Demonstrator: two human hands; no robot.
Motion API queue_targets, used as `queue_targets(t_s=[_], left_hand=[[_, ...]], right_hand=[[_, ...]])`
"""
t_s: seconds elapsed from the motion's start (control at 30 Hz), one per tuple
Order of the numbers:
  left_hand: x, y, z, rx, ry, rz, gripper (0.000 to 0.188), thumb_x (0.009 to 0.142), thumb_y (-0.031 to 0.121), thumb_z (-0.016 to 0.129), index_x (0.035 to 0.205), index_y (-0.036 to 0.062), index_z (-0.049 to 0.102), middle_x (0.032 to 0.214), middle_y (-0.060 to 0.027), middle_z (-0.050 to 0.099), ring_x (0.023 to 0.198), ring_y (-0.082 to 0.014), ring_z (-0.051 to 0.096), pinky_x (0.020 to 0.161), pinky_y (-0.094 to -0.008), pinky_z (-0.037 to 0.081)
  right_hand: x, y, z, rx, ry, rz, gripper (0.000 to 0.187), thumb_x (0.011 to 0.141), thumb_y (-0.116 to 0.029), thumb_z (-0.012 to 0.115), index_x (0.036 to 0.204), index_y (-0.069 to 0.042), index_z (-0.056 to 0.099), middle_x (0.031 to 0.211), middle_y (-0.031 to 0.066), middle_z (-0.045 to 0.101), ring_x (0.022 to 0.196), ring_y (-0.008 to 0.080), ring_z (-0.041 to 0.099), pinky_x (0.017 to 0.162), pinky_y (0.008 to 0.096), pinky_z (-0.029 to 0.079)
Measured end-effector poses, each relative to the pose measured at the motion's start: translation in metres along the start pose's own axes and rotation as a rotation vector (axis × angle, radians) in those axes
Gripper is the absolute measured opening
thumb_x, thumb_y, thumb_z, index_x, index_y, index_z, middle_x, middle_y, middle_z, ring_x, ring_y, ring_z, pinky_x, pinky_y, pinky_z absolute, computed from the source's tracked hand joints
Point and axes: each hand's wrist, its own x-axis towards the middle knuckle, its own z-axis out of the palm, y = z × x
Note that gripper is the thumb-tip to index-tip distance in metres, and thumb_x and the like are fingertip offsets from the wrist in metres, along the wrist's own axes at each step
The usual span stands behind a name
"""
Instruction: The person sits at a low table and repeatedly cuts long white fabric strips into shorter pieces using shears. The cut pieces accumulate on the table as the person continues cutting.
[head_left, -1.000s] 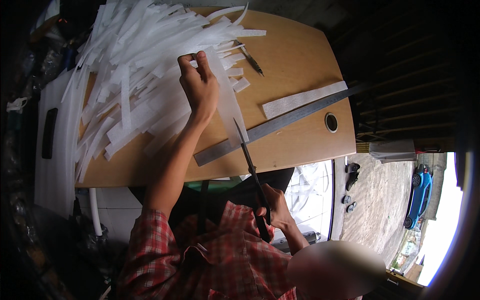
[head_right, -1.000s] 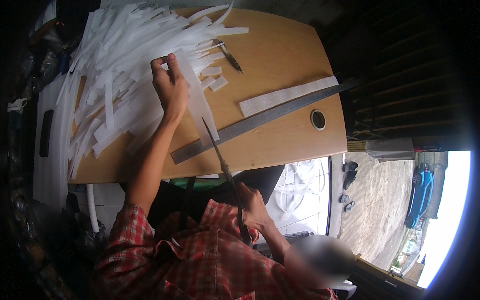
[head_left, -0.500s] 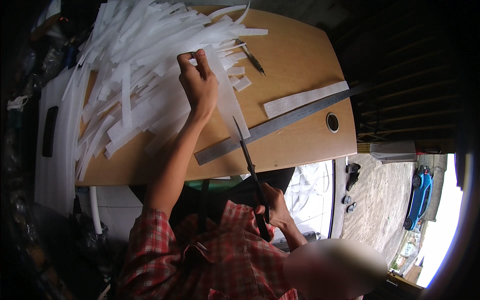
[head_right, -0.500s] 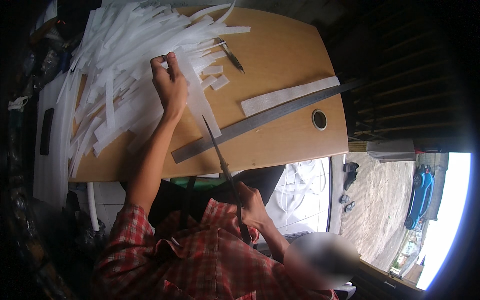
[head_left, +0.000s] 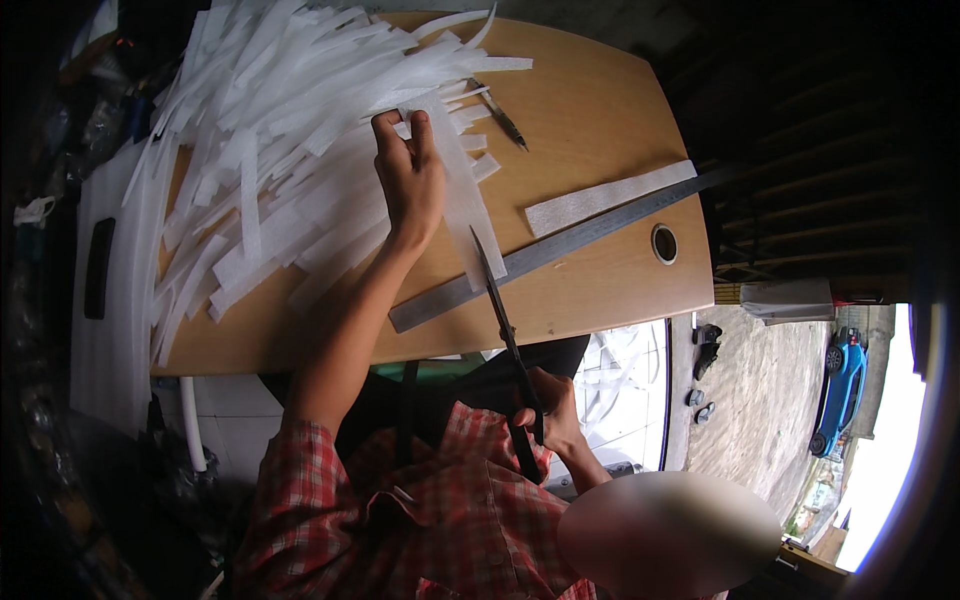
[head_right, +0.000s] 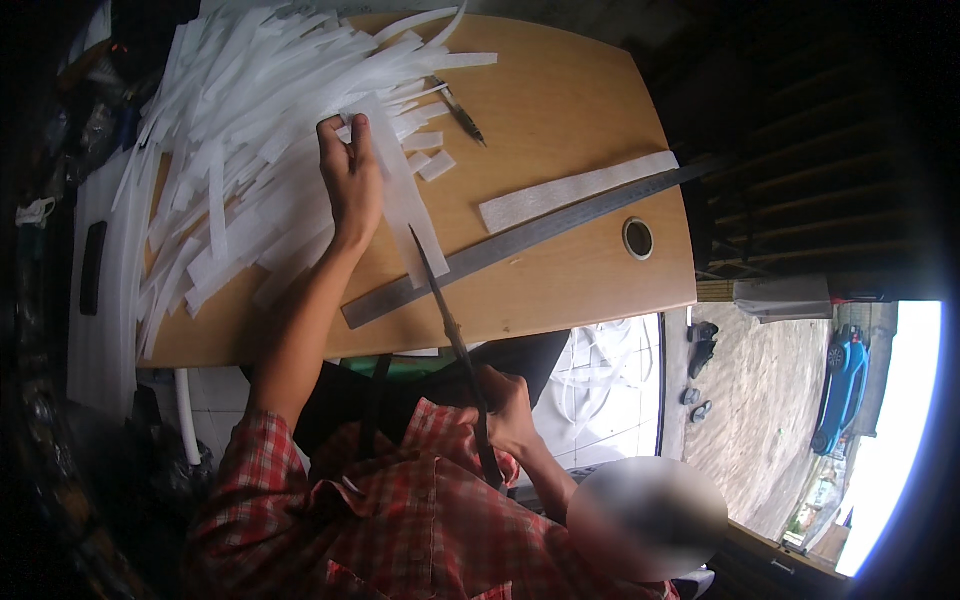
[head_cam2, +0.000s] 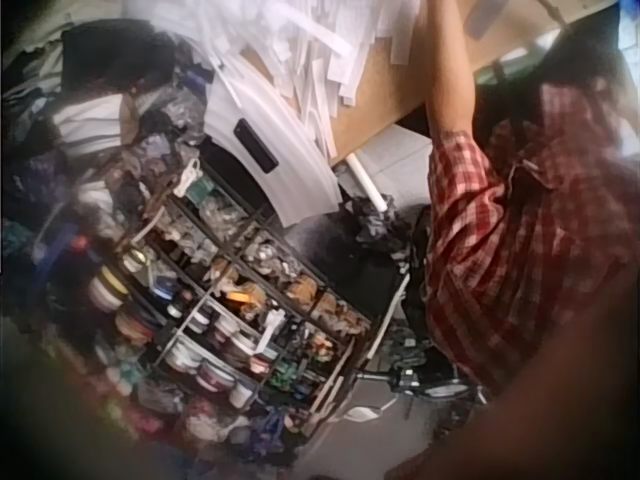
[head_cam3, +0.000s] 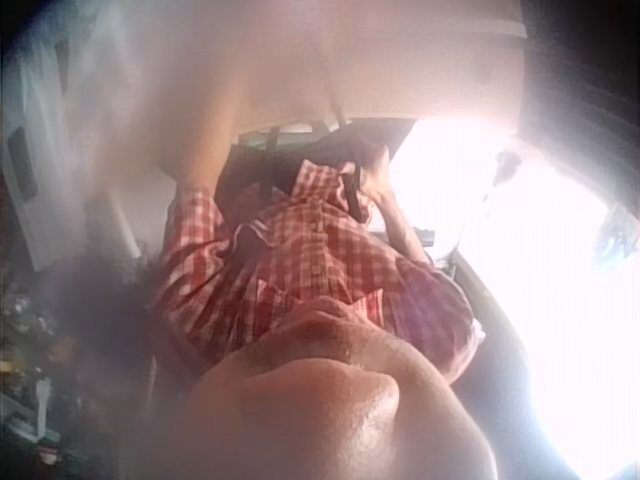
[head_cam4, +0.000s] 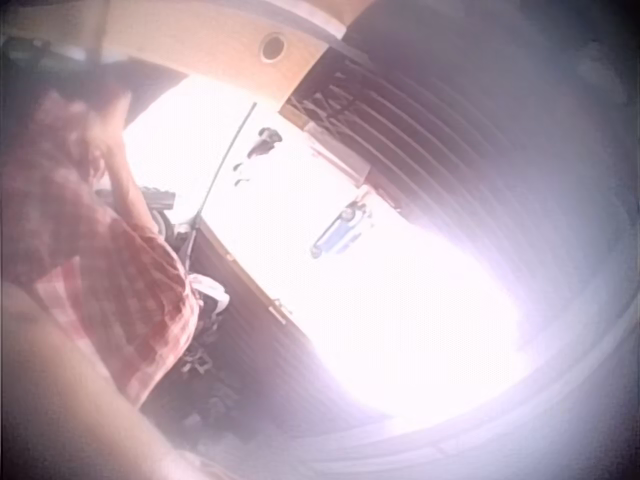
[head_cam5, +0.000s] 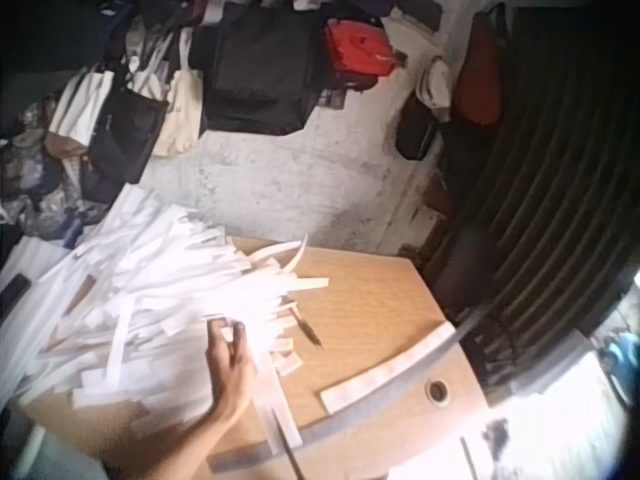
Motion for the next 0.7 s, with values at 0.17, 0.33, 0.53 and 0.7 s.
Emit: queue_targets(t_s=[0.17,0.33,0.53,0.7], left_hand=[[-0.002,0.002,-0.001,0.001,-0.039,-0.056,0.027,0.103,0.026,0.050,0.109,0.0000,0.046,0.058,0.0008,0.040,0.053,-0.0090,0.038,0.052,-0.0283,0.033],[-0.003,0.003,0.000,0.007,-0.060,-0.059,0.021,0.102,0.018,0.050,0.103,-0.0010,0.041,0.056,-0.0062,0.044,0.050,-0.0141,0.038,0.050,-0.0336,0.034],[-0.009,0.009,0.002,0.051,-0.080,-0.045,0.022,0.102,0.019,0.049,0.103,-0.0012,0.041,0.057,-0.0066,0.044,0.051,-0.0150,0.038,0.052,-0.0334,0.035],[-0.007,0.005,0.001,0.002,-0.033,-0.022,0.021,0.103,0.019,0.048,0.102,-0.0006,0.041,0.057,-0.0061,0.042,0.053,-0.0140,0.038,0.053,-0.0323,0.035]], right_hand=[[0.001,-0.007,0.002,-0.045,0.031,0.059,0.078,0.065,-0.079,0.067,0.066,-0.003,0.049,0.056,0.0001,0.047,0.051,0.0093,0.044,0.046,0.0283,0.034],[0.002,-0.010,0.003,0.028,0.049,0.032,0.076,0.064,-0.075,0.072,0.065,-0.003,0.049,0.057,0.0008,0.047,0.051,0.0100,0.044,0.047,0.0286,0.034],[0.006,-0.011,0.005,0.004,0.054,0.056,0.074,0.063,-0.072,0.075,0.066,-0.003,0.049,0.057,0.0009,0.047,0.053,0.0097,0.043,0.048,0.0283,0.034],[0.005,-0.006,0.006,0.029,0.056,0.033,0.074,0.065,-0.072,0.075,0.067,-0.002,0.050,0.057,0.0002,0.047,0.053,0.0092,0.043,0.048,0.0280,0.034]])
